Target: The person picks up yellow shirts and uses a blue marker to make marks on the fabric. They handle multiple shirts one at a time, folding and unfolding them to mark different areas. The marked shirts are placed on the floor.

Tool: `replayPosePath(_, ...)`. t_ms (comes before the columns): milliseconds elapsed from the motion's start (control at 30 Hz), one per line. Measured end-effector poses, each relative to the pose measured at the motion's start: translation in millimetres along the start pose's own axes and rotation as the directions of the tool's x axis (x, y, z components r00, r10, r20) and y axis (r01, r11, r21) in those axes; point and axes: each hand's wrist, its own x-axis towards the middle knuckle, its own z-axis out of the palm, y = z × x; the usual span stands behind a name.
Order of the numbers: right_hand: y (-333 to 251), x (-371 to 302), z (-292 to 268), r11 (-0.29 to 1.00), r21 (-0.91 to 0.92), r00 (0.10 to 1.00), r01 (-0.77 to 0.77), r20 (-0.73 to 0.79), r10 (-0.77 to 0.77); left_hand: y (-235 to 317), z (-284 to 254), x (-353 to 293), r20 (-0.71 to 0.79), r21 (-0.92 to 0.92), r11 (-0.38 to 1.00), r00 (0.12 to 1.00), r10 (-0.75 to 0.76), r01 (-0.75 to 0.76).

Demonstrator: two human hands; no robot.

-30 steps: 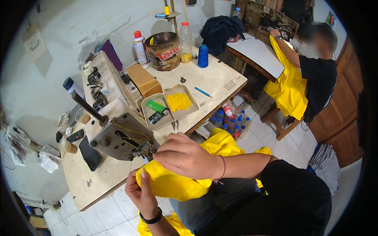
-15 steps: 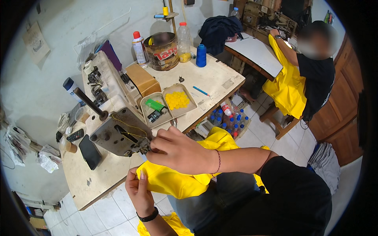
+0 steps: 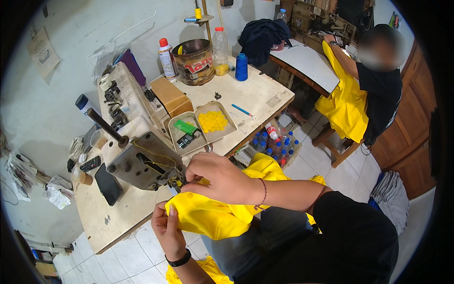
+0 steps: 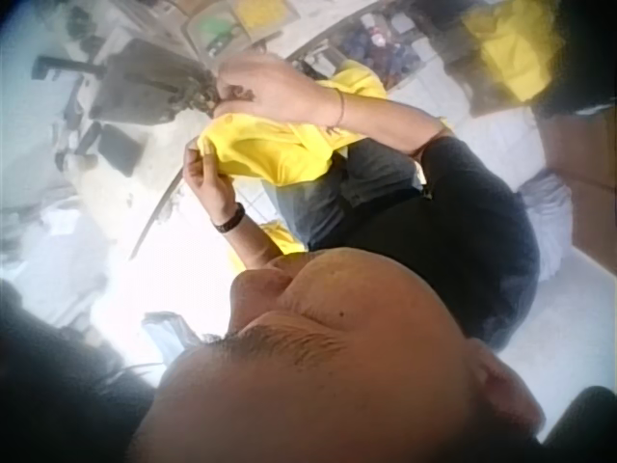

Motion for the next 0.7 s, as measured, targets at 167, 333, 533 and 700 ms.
replayPosePath(167,2,2,4,0.99,0.119,0.997,-0.073,0.013,0.072,0,-3,0,0.018,-0.036,0.999,1.0,-0.004,0.005)
replayPosePath(333,2,2,4,0.991,0.121,0.998,-0.057,0.001,0.057,3,0,-2,0.058,-0.047,0.998,0.998,0.037,-0.034)
replayPosePath(533,2,2,1,0.984,0.141,0.994,-0.112,0.032,0.109,14,8,-5,0.0,0.051,0.996,0.998,0.069,-0.069)
replayPosePath(700,13,-16,8,0.969,0.217,0.968,-0.116,-0.196,0.159,20,17,-7,-0.041,0.049,0.994,0.994,0.097,-0.095)
